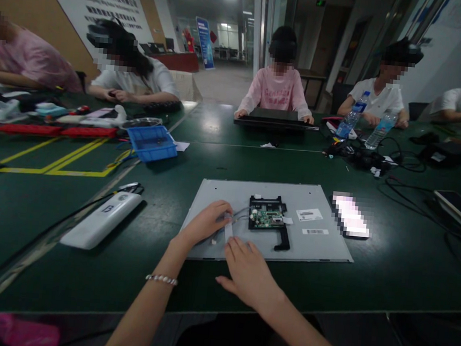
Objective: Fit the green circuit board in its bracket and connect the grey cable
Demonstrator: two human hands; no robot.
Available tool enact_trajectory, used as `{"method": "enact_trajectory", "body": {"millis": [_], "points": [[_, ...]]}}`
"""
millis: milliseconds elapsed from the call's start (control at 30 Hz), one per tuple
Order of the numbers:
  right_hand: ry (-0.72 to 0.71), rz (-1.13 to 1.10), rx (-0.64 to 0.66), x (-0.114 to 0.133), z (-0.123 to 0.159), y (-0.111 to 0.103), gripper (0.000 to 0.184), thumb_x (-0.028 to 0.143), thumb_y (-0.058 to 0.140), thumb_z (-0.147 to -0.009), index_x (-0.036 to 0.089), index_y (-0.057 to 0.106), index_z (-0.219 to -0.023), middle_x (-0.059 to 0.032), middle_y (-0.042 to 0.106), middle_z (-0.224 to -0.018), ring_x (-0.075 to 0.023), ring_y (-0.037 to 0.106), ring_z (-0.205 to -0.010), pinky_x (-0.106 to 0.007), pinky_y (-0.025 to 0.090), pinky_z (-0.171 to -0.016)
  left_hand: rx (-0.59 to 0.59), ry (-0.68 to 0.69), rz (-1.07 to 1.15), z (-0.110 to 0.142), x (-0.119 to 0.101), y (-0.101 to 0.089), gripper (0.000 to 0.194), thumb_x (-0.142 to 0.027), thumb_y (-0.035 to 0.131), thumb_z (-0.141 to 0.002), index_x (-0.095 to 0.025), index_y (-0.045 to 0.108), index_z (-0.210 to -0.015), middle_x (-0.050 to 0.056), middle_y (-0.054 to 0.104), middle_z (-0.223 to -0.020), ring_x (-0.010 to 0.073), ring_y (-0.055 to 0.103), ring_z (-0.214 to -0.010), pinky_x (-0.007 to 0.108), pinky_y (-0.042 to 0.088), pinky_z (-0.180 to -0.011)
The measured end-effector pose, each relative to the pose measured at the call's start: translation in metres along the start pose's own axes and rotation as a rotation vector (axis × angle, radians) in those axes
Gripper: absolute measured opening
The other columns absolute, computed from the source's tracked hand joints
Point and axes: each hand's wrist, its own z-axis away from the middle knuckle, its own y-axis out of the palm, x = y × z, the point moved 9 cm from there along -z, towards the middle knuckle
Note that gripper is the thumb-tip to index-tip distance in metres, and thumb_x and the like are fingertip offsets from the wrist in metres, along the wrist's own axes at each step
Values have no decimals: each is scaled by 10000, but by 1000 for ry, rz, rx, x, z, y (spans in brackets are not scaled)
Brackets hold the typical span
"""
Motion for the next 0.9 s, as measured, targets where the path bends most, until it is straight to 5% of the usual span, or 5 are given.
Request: {"method": "enact_trajectory", "body": {"millis": [633, 767, 900], "points": [[-33, -119, -32, -5, 13, -16, 435, 323, 538, -858, 137, 472, -1245, -130, 475, -1339, -250, 399, -1255, -432, 349, -1030, -119, -30, 61, 1, 13, -4, 117, -179, 495, -836, -193, 607, -864, 28, 605, -908, 164, 574, -871, 299, 446, -821], [-39, -234, -55, -12, 18, -41, 396, 302, 515, -874, 169, 492, -1246, -108, 476, -1340, -249, 412, -1245, -434, 366, -1025, -114, -31, 59, 3, 11, -5, 127, -179, 481, -840, -196, 603, -868, 21, 601, -896, 160, 573, -860, 293, 446, -813], [-39, -482, -152, -19, 41, -101, 319, 291, 470, -904, 248, 533, -1214, -42, 547, -1269, -197, 470, -1194, -401, 383, -1023, -111, -25, 52, 4, 7, -9, 134, -194, 470, -849, -198, 604, -857, 19, 601, -894, 160, 576, -859, 289, 447, -814]]}}
